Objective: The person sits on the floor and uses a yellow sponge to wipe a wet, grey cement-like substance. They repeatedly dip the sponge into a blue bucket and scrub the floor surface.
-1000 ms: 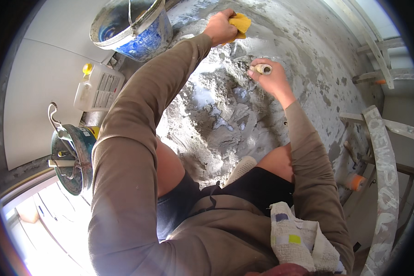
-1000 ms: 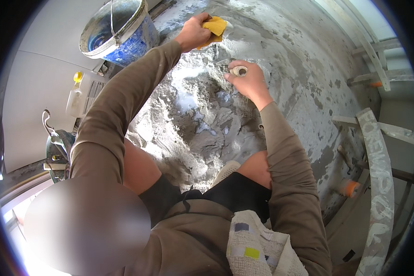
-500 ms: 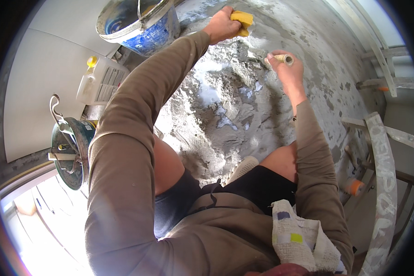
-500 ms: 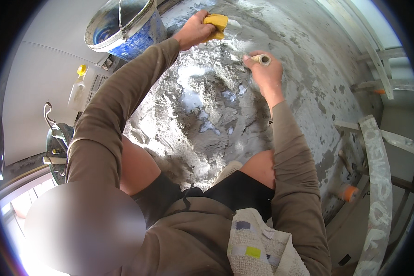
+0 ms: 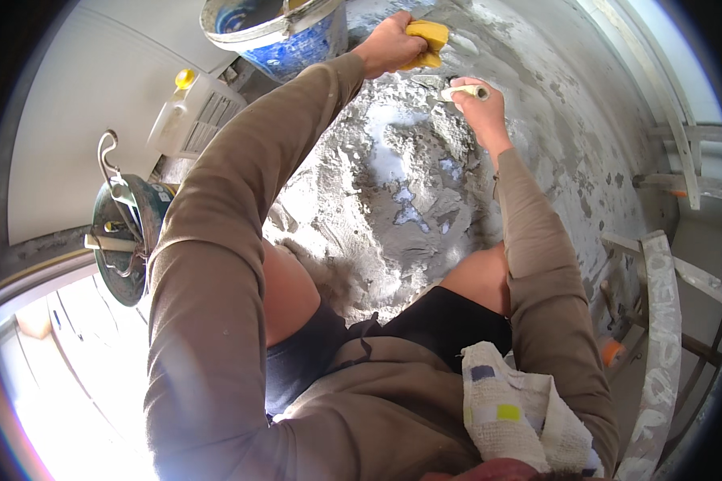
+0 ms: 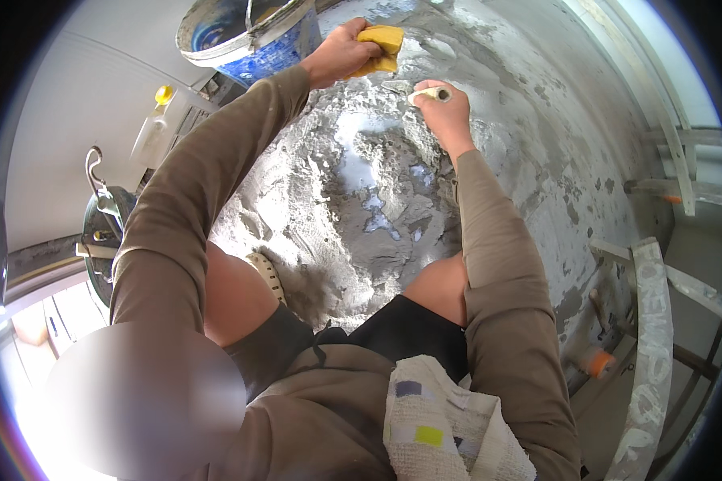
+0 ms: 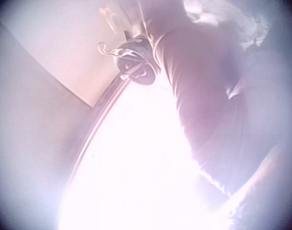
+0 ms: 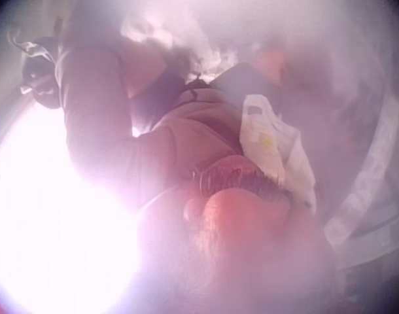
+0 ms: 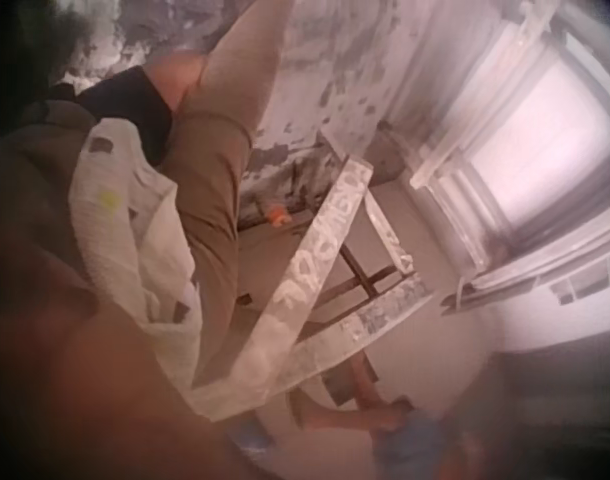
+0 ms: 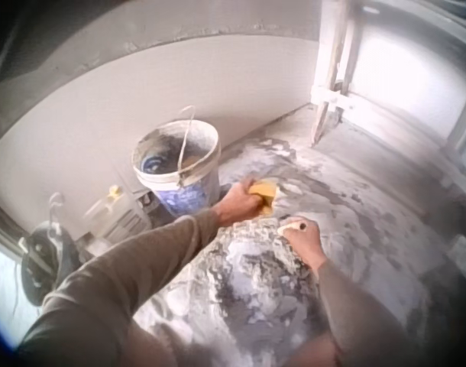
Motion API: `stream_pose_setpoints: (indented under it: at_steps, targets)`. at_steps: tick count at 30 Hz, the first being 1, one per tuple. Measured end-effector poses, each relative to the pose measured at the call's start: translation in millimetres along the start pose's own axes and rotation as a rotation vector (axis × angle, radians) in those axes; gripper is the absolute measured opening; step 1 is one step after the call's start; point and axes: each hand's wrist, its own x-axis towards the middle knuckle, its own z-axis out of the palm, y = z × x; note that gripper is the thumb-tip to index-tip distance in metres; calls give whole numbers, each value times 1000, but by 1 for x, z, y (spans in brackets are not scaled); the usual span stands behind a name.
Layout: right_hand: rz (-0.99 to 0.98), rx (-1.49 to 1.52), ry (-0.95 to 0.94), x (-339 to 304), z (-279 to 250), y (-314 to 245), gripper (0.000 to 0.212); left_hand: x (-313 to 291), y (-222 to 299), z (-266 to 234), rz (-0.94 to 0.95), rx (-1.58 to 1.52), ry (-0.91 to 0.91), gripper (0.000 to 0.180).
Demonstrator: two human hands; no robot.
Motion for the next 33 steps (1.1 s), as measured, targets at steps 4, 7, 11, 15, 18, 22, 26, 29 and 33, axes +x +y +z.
stream_pose_setpoints:
  at_steps: [4, 7, 11, 15, 18, 22, 26, 29, 33]
  targets:
    - [15, -164, -20, -9, 8, -3, 25, -7, -10, -8, -23, 31, 5, 38]
    - [32, -276, -102, -31, 1, -22, 27, -11, -16, -8, -19, 45, 22, 39]
    - [-43, -337, -199, -42, -16, -24, 27, -3, -14, -4, -38, 13, 33, 40]
    - [-133, -230, -151, -43, -23, -29, 25, 6, -16, -2, -17, 42, 44, 40]
    - [-196, -264, -94, -43, -20, -58, 23, 4, -22, -6, 3, 38, 20, 41]
    - [-240, -146, -137, -26, 1, -57, 22, 2, -28, -16, 55, -10, 31, 42]
    - [-226, -246, -249, -20, 29, -27, 22, -3, -26, -26, 15, 61, 63, 44]
    - [-280, -374, -308, -18, 34, -19, 23, -11, -20, -28, -48, 67, 64, 45]
    - [-299, -499, -408, -39, 23, -34, 24, -15, -28, -32, -87, 88, 74, 46]
